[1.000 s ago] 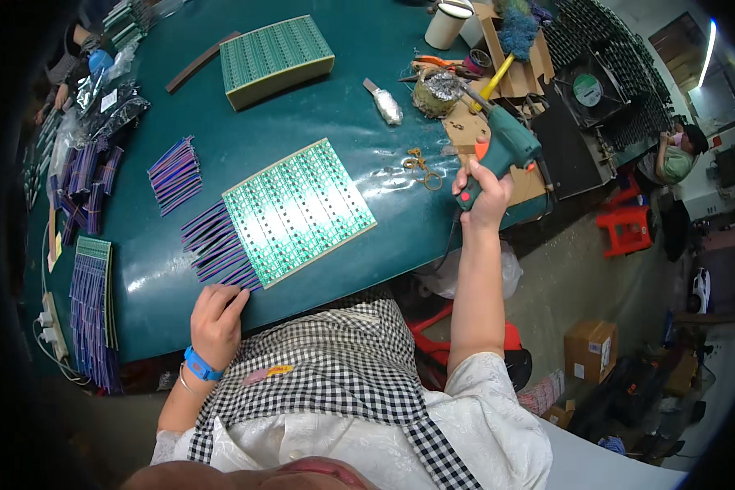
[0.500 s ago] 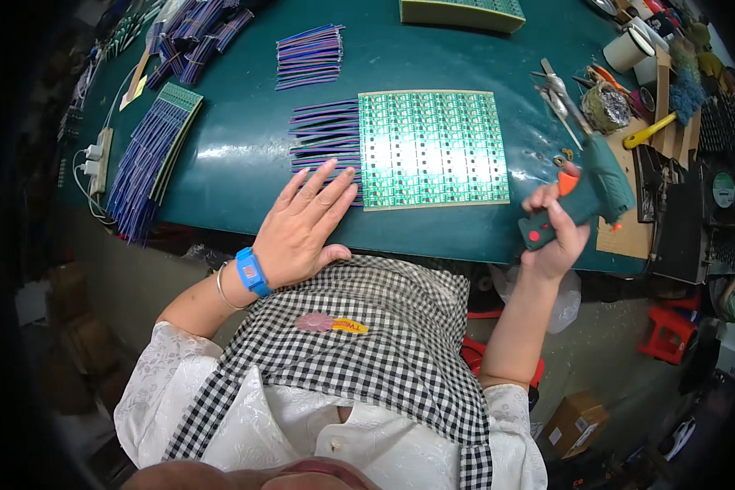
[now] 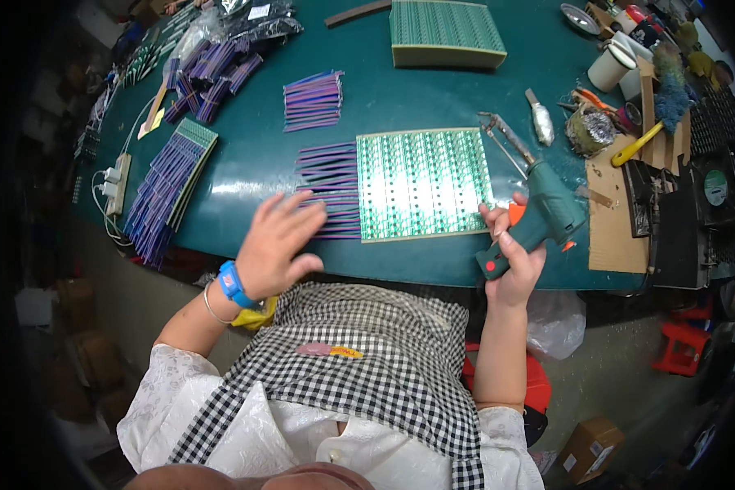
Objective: The recorder is soldering multiple colored wires onto a printed circuit board using a soldering gun.
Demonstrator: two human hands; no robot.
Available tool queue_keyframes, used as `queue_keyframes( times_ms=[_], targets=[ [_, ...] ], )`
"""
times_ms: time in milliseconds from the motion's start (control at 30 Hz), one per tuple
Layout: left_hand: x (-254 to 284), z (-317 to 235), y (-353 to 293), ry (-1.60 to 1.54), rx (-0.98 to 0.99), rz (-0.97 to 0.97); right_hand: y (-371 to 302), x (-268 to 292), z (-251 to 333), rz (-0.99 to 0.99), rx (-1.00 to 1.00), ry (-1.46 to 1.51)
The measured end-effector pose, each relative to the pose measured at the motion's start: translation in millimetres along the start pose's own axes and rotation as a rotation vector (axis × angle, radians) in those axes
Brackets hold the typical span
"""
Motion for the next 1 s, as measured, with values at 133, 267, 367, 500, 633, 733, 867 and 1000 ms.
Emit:
queue_keyframes(
  times_ms=[133, 267, 367, 500, 633, 733, 867, 1000],
  targets=[
    [45, 42, 53, -0.081, 0.002, -0.372, -1, 6, 4, -0.027, 0.017, -0.027],
    [13, 121, 92, -0.045, 0.072, -0.363, -2, 2, 1, -0.037, 0.011, -0.017],
    [-16, 157, 101, -0.107, 0.144, -0.303, -4, -1, 1, -0.050, 0.013, -0.025],
    [-22, 153, 118, -0.042, 0.076, -0.358, -4, 8, 1, -0.075, 0.008, -0.032],
    [-25, 153, 124, 0.011, 0.037, -0.402, 0, 10, 1, -0.097, -0.021, -0.044],
    [-13, 142, 120, 0.008, 0.033, -0.448, 6, 13, 4, -0.084, -0.057, -0.047],
    [6, 125, 111, -0.081, 0.148, -0.496, 9, 15, 9, -0.081, -0.044, 0.012],
    [-2, 104, 113, -0.342, 0.159, -0.347, 4, 12, 6, -0.133, -0.056, 0.018]
  ],
)
Point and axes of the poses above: each hand's wrist, its own y-axis towards the middle knuckle, its own x-axis out of the back of the hand, z = x × y, the point moved 9 cm from there along y, towards the middle knuckle, and after that the axes turned 2 degrees about -z, right-handed, at the moved point
